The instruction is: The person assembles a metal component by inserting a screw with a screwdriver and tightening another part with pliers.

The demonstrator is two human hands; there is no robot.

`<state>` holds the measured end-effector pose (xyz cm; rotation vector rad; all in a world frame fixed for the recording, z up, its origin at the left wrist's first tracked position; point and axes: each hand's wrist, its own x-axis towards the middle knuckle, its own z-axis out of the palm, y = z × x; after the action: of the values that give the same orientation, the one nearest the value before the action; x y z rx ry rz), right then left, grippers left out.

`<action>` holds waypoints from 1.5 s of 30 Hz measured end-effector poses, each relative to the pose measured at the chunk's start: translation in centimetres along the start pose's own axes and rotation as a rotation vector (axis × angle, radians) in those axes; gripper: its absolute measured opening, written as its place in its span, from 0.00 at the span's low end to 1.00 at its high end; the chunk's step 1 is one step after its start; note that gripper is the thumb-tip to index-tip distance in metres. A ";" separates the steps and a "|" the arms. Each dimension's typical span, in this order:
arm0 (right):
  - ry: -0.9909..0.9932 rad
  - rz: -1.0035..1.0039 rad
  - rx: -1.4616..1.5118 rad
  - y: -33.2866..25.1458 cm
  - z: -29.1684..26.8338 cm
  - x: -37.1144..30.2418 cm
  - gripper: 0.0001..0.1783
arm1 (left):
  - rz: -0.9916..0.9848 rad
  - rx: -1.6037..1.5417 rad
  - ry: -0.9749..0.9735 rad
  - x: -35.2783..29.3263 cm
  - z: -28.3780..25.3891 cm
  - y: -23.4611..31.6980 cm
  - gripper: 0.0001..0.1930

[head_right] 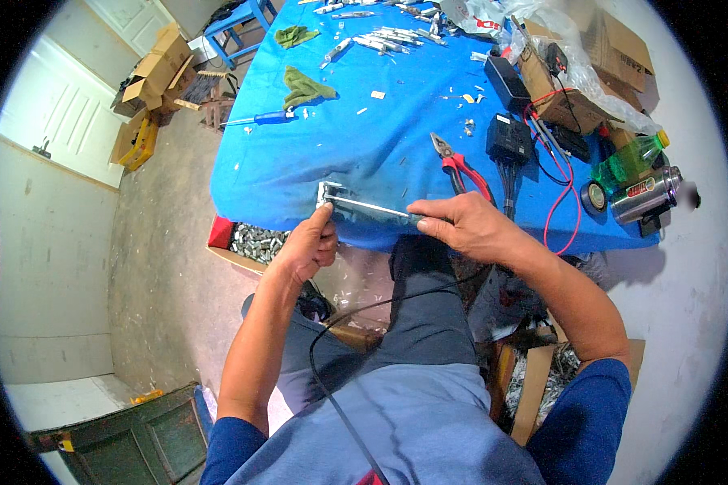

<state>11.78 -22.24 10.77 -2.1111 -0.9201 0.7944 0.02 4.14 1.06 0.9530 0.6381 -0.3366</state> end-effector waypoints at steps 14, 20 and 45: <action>-0.118 0.094 0.351 -0.5 -0.6 -0.7 0.30 | 0.015 0.015 0.021 0.3 -0.3 -0.4 0.25; 0.065 -0.289 -0.406 -3.5 0.4 -1.2 0.22 | 0.037 -0.027 0.026 0.3 -0.2 -0.7 0.25; 0.098 -0.112 -0.202 -2.6 0.0 -2.2 0.20 | 0.020 -0.040 0.038 -0.5 -0.5 -0.7 0.24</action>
<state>9.64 -22.61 13.36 -2.2266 -1.0934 0.5563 -0.97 4.15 0.71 0.9288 0.6677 -0.2879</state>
